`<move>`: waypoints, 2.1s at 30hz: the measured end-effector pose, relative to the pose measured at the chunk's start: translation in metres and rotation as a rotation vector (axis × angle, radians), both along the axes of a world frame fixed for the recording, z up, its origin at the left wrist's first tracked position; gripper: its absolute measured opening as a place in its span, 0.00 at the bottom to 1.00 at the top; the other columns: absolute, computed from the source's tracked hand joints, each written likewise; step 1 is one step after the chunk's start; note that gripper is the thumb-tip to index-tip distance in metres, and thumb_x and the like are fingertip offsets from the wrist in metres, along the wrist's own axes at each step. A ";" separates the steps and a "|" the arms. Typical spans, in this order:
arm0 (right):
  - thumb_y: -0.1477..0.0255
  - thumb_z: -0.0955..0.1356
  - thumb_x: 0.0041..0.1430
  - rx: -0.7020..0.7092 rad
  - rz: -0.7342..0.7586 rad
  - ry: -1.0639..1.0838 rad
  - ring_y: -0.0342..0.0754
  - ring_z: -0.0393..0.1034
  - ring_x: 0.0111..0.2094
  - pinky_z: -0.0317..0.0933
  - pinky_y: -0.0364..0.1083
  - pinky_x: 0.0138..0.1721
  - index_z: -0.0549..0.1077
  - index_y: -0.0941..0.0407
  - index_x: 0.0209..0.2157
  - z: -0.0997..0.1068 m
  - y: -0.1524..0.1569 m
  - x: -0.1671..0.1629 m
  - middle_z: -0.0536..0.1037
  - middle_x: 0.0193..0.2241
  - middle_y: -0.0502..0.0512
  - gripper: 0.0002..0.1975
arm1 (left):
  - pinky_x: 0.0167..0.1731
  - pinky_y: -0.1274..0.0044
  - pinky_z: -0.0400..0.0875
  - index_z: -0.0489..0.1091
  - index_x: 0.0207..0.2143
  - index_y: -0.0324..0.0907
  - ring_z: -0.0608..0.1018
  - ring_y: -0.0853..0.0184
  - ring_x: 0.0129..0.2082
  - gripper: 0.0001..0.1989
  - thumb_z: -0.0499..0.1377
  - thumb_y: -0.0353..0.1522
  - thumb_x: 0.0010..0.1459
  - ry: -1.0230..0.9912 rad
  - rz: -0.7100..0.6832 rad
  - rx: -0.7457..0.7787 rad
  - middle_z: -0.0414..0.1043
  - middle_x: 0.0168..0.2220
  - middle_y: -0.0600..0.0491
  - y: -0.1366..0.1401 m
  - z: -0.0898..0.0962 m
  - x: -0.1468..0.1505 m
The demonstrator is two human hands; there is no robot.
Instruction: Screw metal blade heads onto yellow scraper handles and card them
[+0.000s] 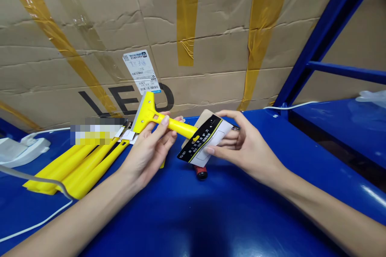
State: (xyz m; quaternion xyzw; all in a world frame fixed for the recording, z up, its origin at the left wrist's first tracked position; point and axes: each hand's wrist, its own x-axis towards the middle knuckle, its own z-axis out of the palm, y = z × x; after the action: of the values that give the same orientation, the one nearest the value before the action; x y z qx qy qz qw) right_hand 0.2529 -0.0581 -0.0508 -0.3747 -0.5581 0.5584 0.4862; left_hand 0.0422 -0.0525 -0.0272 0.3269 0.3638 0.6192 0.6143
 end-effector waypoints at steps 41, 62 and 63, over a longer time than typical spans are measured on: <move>0.80 0.74 0.52 -0.222 -0.224 0.222 0.45 0.77 0.29 0.73 0.43 0.29 0.75 0.55 0.32 0.031 0.069 -0.030 0.82 0.31 0.52 0.08 | 0.18 0.84 0.55 0.59 0.52 0.49 0.62 0.77 0.17 0.19 0.60 0.43 0.63 0.682 -0.541 -0.034 0.62 0.23 0.63 -0.010 0.001 -0.037; 0.82 0.71 0.54 -0.134 0.034 -0.176 0.44 0.74 0.26 0.70 0.43 0.28 0.78 0.58 0.41 0.040 0.110 -0.191 0.81 0.27 0.54 0.13 | 0.27 0.74 0.58 0.78 0.38 0.44 0.73 0.66 0.26 0.17 0.56 0.45 0.63 1.813 0.101 0.273 0.77 0.27 0.54 -0.038 0.024 -0.170; 0.82 0.71 0.55 -0.108 0.033 -0.178 0.45 0.75 0.26 0.70 0.44 0.28 0.77 0.58 0.42 0.043 0.114 -0.201 0.80 0.27 0.54 0.13 | 0.29 0.74 0.60 0.78 0.42 0.44 0.75 0.65 0.28 0.18 0.56 0.47 0.62 1.820 0.188 0.269 0.78 0.30 0.53 -0.038 0.028 -0.179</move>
State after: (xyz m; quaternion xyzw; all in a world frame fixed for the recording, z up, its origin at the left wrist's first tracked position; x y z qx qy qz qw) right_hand 0.0517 0.0556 -0.0082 -0.4392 -0.5744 0.5601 0.4043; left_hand -0.1368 -0.0905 0.0003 0.7252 0.6563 0.2080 -0.0039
